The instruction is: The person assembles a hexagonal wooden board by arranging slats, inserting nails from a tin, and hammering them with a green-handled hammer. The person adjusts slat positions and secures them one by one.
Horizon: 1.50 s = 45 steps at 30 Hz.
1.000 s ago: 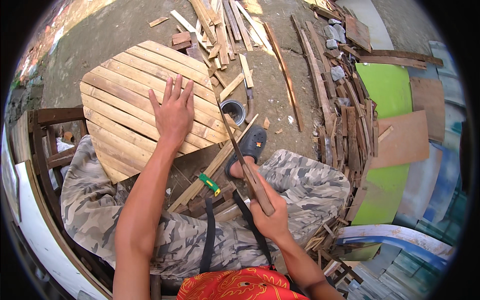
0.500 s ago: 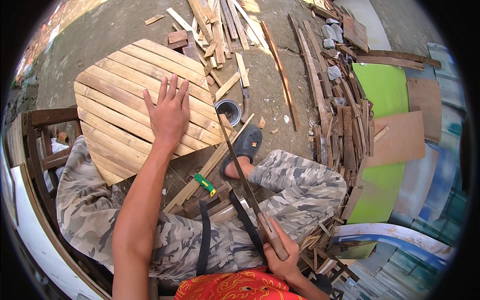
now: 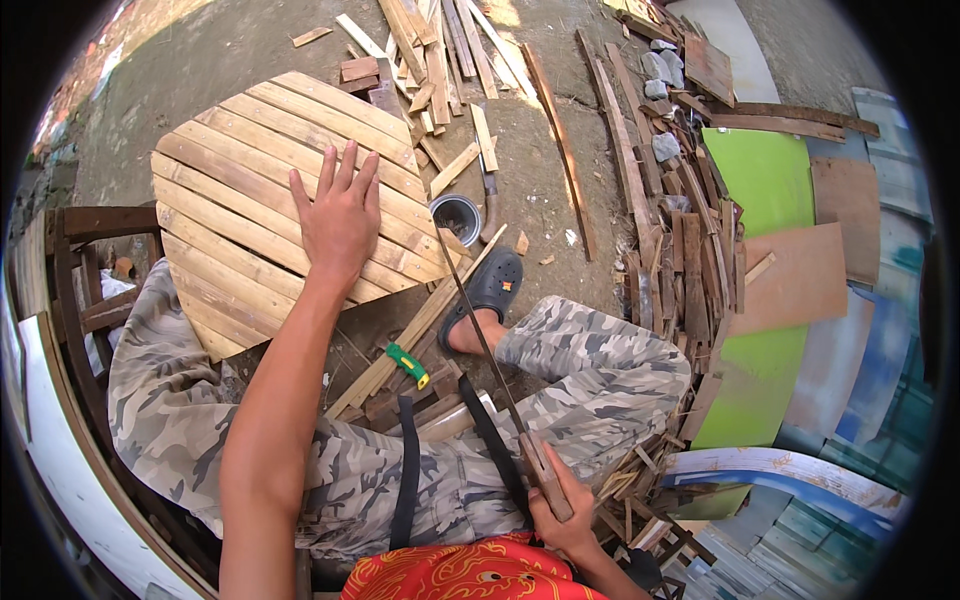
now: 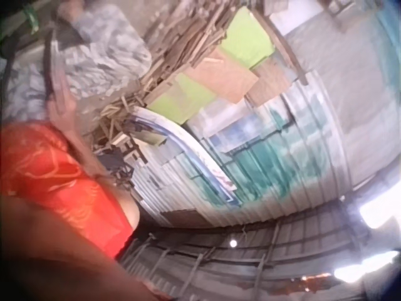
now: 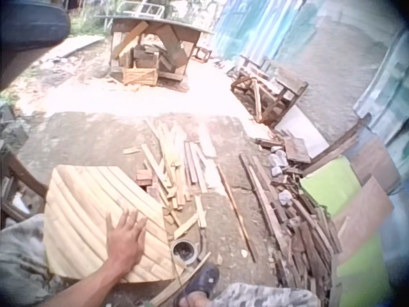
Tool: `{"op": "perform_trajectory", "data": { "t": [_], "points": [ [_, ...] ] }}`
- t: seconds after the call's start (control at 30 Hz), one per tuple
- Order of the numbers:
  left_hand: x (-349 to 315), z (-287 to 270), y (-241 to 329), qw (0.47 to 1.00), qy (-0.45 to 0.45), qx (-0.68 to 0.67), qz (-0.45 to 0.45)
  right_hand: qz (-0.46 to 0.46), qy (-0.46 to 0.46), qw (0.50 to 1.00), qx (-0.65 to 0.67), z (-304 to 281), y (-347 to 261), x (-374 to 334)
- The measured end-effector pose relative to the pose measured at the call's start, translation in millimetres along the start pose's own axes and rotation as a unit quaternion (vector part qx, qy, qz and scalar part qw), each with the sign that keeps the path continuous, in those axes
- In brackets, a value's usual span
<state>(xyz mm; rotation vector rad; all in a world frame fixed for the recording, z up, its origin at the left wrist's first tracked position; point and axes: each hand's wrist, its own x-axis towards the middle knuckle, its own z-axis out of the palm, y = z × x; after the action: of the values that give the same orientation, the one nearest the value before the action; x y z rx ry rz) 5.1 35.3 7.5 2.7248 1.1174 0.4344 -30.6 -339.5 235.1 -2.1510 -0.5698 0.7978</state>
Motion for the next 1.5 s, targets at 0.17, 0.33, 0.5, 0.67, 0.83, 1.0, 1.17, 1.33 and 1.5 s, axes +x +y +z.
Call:
{"op": "perform_trajectory", "data": {
  "t": [0.17,0.33,0.5,0.67,0.83,1.0,1.17,1.33,1.5],
  "points": [
    [-0.9,-0.3,-1.1,1.000,0.003,0.005,0.005,-0.095,0.035,0.995,0.003,65.6,34.9,140.3],
    [0.6,-5.4,-2.3,1.000,-0.008,-0.006,0.008,-0.112,0.062,0.990,0.053,109.3,44.6,229.6],
    [0.8,-1.7,0.7,1.000,0.000,-0.007,0.004,0.020,-0.016,1.000,-0.008,19.8,7.0,32.7],
    [-0.5,2.4,-2.0,1.000,0.017,0.003,0.007,-0.131,0.032,0.990,-0.032,36.3,7.4,68.6],
    [-1.2,0.5,-4.0,1.000,0.018,-0.004,0.009,-0.186,0.098,0.976,0.063,113.1,52.7,227.1],
    [1.1,2.9,-1.7,1.000,0.011,-0.011,0.004,-0.061,0.038,0.997,-0.013,59.4,53.3,77.3],
    [-0.4,5.3,-0.7,1.000,0.025,-0.014,0.002,-0.056,0.020,0.998,0.006,24.7,16.0,19.0],
    [6.6,1.6,-4.6,1.000,0.028,0.011,0.003,-0.041,0.052,0.988,0.140,90.8,69.3,192.3],
    [4.5,-0.8,-1.9,1.000,0.017,0.002,0.006,-0.085,0.081,0.993,0.026,85.4,84.0,113.6]
  ]
}}
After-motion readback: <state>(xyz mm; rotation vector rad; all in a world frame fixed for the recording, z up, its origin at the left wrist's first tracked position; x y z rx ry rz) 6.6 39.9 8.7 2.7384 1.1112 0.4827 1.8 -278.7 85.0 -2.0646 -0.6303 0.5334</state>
